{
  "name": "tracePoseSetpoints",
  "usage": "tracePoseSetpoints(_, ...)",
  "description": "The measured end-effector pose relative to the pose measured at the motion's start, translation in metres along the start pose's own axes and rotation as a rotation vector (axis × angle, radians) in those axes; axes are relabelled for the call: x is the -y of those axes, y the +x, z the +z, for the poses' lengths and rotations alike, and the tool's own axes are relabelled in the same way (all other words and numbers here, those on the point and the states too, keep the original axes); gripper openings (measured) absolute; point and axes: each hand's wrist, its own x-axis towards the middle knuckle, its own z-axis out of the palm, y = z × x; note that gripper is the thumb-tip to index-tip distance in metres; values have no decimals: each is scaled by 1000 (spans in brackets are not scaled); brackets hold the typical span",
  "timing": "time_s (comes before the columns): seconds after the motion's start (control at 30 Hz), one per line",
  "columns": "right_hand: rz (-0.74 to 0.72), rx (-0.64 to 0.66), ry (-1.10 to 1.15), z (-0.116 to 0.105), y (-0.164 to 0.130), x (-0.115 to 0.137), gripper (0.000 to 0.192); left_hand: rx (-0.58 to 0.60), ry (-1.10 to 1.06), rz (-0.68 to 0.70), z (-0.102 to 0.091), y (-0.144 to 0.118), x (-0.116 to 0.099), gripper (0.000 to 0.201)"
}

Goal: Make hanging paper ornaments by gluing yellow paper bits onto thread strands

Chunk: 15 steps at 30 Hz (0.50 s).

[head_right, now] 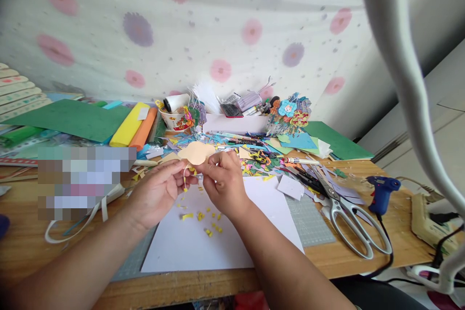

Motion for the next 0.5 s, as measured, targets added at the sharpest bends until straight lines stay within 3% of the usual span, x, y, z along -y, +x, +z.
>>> tracePoseSetpoints(0.5, 55, 53, 74, -3, 3, -1, 25, -8, -117, -60, 3, -2, -1, 14)
